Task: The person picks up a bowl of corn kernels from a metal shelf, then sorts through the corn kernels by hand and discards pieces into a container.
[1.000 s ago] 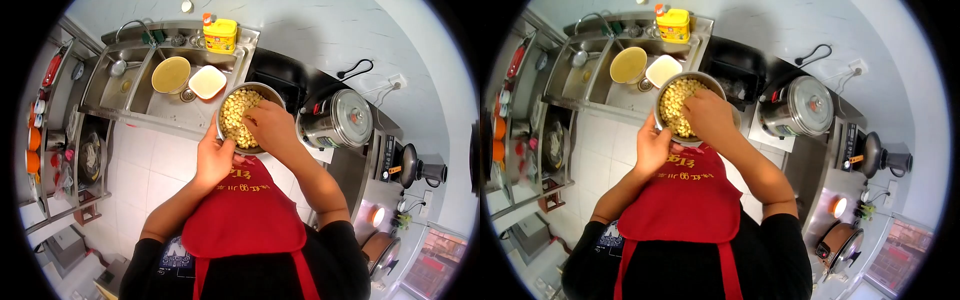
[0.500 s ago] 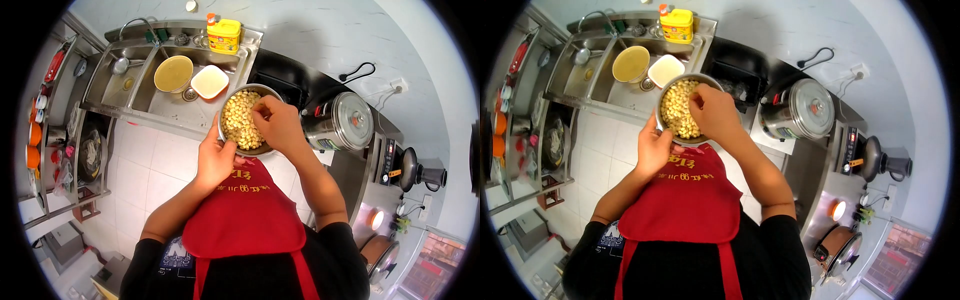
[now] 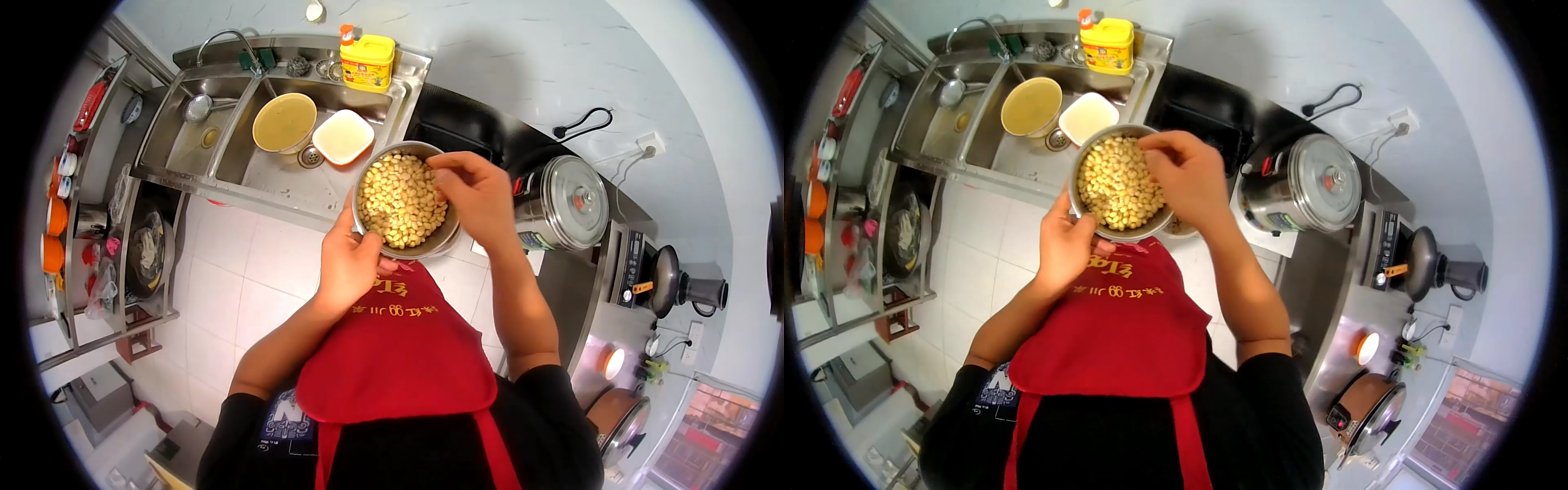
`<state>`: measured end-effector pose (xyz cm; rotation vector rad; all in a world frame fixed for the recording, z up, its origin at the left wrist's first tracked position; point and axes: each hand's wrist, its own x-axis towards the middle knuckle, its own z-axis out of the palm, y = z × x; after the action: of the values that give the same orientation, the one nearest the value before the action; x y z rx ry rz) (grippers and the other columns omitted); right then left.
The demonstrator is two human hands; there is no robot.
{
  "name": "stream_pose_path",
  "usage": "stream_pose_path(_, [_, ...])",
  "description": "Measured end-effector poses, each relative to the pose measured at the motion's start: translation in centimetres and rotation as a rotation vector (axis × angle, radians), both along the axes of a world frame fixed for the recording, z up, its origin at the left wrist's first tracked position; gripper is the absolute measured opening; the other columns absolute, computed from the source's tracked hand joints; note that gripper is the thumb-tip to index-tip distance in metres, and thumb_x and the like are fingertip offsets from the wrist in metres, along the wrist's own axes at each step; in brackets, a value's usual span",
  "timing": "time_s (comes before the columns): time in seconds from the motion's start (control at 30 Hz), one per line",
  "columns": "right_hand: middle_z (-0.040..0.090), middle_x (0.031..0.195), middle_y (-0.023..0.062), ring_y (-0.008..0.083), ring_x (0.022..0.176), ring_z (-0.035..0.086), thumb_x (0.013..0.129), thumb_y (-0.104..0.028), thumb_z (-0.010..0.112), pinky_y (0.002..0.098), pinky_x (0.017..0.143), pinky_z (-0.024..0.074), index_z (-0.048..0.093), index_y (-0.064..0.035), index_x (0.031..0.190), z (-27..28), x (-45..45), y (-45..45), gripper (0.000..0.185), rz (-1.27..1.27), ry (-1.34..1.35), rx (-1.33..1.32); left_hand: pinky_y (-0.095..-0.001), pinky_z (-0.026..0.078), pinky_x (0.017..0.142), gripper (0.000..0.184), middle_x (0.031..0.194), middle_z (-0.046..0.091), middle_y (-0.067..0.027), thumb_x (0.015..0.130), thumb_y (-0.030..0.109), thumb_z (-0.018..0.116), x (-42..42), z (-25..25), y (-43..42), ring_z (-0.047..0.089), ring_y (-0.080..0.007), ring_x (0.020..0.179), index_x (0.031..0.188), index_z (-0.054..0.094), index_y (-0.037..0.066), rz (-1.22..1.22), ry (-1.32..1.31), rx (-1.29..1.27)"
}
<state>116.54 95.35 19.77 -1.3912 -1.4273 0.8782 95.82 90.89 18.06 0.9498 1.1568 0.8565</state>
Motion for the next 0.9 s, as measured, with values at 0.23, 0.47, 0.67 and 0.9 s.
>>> stream_pose_path(0.23, [0.074, 0.090, 0.0089, 0.0140, 0.075, 0.069, 0.093, -0.008, 0.070, 0.0270, 0.071, 0.0561, 0.073, 0.0005, 0.109, -1.7, 4.1, -1.5, 0.018, -0.342, 0.195, 0.031, -0.0303, 0.062, 0.055, 0.061, 0.097, 0.072, -0.0204, 0.096, -0.003, 0.044, 0.3, 1.0, 0.2, 0.072, -0.0218, 0.061, 0.155, 0.033, 0.001, 0.108, 0.002, -0.050])
stream_pose_path(0.47, [0.072, 0.109, 0.0229, 0.0366, 0.097, 0.072, 0.091, -0.007, 0.066, 0.0400, 0.086, 0.0555, 0.071, -0.0012, 0.120, -15.6, 12.6, -0.8, 0.031, -0.146, -0.680, -0.113, -0.0302, 0.063, 0.056, 0.066, 0.102, 0.071, -0.0194, 0.096, -0.003, 0.043, 0.1, 0.6, 0.8, 0.073, -0.0212, 0.063, 0.160, 0.026, 0.004, 0.054, 0.050, -0.064])
stream_pose_path(0.67, [0.072, 0.094, 0.0215, 0.0432, 0.093, 0.067, 0.091, -0.022, 0.067, 0.0495, 0.083, 0.0537, 0.075, -0.0059, 0.103, -16.2, 13.7, 0.4, 0.021, -0.184, -0.725, -0.118, -0.0300, 0.063, 0.055, 0.064, 0.103, 0.071, -0.0205, 0.096, -0.003, 0.043, 0.1, 0.1, 0.9, 0.072, -0.0222, 0.062, 0.158, 0.028, 0.002, 0.070, 0.068, -0.044])
stream_pose_path(0.9, [0.074, 0.094, 0.0172, 0.0388, 0.092, 0.070, 0.088, -0.029, 0.070, 0.0472, 0.083, 0.0557, 0.076, -0.0086, 0.096, -18.5, 12.9, 1.7, 0.023, -0.162, -0.887, -0.491, -0.0291, 0.062, 0.055, 0.062, 0.103, 0.071, -0.0202, 0.097, -0.002, 0.043, 0.4, 0.3, 0.7, 0.072, -0.0209, 0.062, 0.157, 0.029, 0.001, 0.090, 0.071, -0.011])
